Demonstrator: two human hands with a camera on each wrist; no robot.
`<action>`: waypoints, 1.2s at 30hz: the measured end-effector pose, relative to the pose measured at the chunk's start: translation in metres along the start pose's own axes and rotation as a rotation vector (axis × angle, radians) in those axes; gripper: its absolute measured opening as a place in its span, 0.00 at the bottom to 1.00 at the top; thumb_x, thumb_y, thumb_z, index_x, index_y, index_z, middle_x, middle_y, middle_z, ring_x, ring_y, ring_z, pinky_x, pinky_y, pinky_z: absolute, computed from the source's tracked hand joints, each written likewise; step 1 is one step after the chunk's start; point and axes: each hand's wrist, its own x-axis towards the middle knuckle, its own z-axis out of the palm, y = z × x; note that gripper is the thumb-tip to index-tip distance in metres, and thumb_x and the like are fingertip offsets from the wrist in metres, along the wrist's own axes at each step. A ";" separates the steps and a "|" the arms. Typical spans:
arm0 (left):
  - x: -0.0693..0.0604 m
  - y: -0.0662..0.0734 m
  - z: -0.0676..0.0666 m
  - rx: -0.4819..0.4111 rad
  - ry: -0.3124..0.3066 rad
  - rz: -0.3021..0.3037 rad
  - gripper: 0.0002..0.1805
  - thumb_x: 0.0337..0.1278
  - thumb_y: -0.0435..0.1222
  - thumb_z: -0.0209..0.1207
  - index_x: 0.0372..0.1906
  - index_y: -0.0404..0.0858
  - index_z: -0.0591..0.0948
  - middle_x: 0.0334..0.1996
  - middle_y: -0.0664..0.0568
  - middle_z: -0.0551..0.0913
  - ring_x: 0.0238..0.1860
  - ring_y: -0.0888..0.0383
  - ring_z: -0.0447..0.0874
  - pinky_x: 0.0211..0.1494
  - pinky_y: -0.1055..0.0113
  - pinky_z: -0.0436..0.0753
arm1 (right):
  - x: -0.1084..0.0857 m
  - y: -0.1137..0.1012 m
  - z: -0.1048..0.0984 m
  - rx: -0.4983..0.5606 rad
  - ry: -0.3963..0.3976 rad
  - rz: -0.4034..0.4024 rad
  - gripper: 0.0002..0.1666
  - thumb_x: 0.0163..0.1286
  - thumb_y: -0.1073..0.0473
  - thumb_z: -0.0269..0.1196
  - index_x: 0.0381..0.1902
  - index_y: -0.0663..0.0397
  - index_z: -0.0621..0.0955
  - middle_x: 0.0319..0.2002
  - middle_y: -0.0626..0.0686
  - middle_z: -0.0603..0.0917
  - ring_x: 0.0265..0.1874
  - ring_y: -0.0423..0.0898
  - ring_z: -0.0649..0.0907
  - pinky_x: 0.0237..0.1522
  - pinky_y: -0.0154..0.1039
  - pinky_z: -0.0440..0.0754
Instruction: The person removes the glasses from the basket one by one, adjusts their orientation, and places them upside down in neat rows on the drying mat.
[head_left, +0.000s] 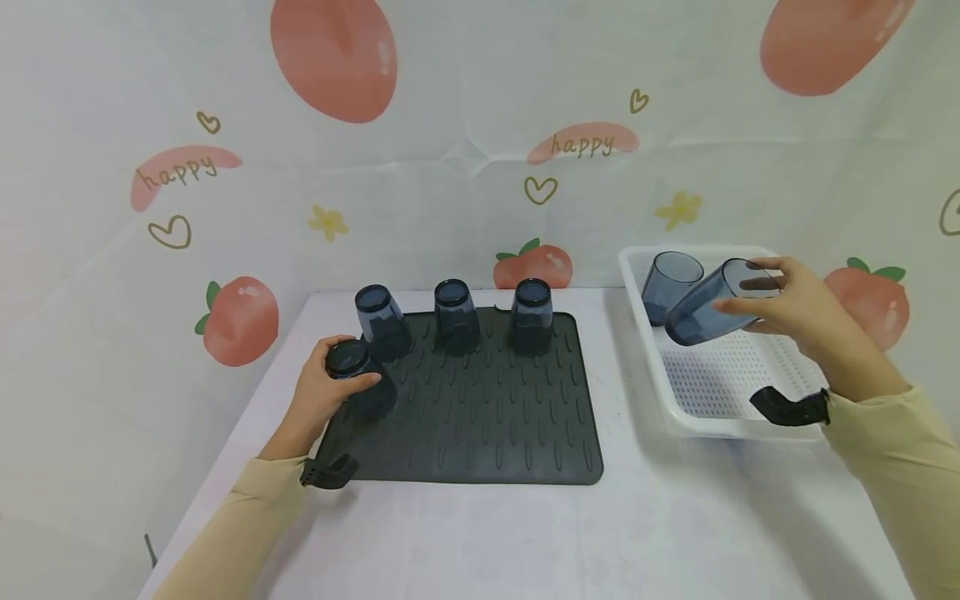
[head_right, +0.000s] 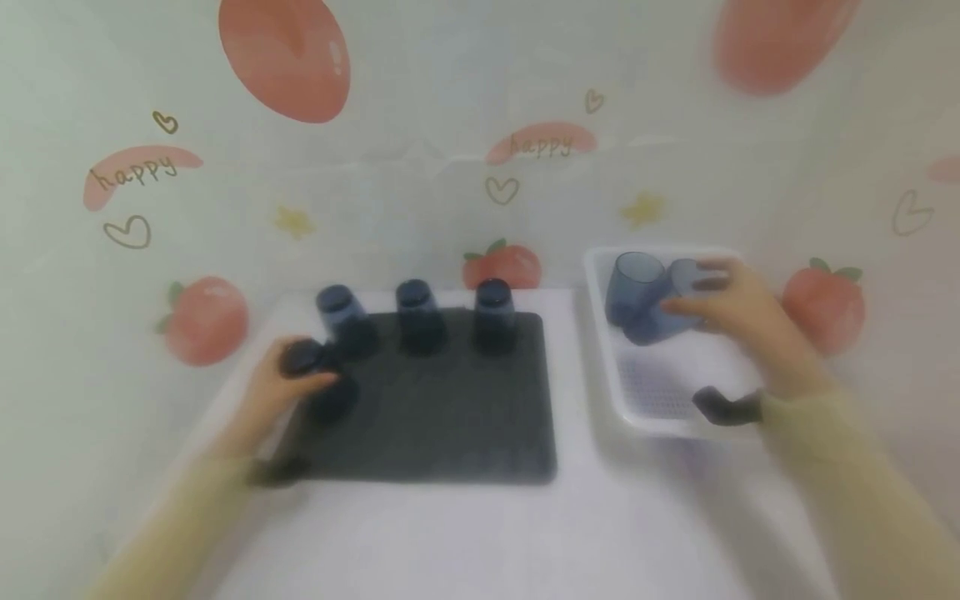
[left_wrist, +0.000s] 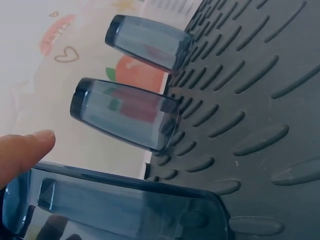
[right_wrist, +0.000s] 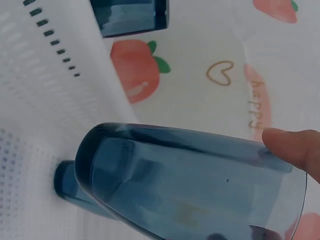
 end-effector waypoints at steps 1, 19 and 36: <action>0.000 0.001 0.000 0.000 0.000 0.001 0.45 0.52 0.39 0.70 0.71 0.42 0.57 0.63 0.41 0.65 0.53 0.57 0.72 0.46 0.81 0.77 | -0.002 -0.001 0.001 0.001 0.018 -0.008 0.60 0.63 0.50 0.68 0.75 0.65 0.42 0.68 0.70 0.58 0.31 0.23 0.79 0.36 0.25 0.83; -0.009 0.054 -0.003 -0.035 0.128 0.197 0.40 0.52 0.31 0.69 0.70 0.37 0.63 0.69 0.44 0.65 0.73 0.51 0.58 0.77 0.53 0.54 | -0.032 -0.023 0.019 0.199 0.160 -0.145 0.45 0.60 0.63 0.70 0.70 0.44 0.61 0.46 0.33 0.73 0.40 0.23 0.79 0.33 0.24 0.83; -0.019 0.099 0.035 -0.148 -0.022 0.383 0.34 0.59 0.27 0.62 0.70 0.36 0.66 0.69 0.44 0.66 0.72 0.53 0.62 0.76 0.64 0.60 | -0.041 -0.032 0.055 0.291 0.196 -0.331 0.40 0.57 0.71 0.70 0.64 0.43 0.68 0.51 0.40 0.76 0.43 0.32 0.82 0.36 0.22 0.82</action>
